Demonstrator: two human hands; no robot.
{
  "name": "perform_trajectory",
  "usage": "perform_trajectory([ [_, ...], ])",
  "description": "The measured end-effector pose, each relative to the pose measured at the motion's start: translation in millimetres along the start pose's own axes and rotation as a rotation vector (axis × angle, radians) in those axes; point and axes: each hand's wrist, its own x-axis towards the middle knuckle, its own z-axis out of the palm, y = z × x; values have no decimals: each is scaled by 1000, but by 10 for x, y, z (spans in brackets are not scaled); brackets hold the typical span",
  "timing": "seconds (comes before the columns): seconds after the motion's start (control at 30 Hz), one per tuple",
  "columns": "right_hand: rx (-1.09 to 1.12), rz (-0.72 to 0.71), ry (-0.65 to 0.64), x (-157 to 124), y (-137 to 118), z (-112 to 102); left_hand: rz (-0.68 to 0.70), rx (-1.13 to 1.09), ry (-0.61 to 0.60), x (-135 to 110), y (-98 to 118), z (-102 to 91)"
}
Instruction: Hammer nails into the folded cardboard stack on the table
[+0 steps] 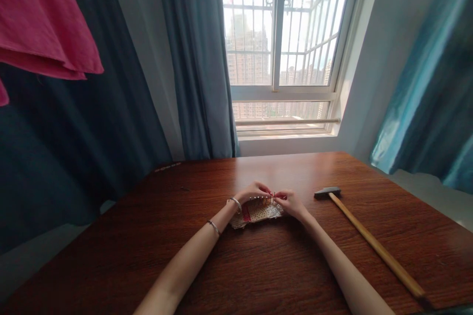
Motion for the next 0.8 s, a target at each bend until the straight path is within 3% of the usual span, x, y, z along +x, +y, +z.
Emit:
perform_trajectory([
  [0.37,-28,-21,12,-22,-60,-11,5,-109,3,-16,-21,0],
  [0.8,-7,-36,-6,-30,-114,-20,-42,-46,-38,12,56,1],
])
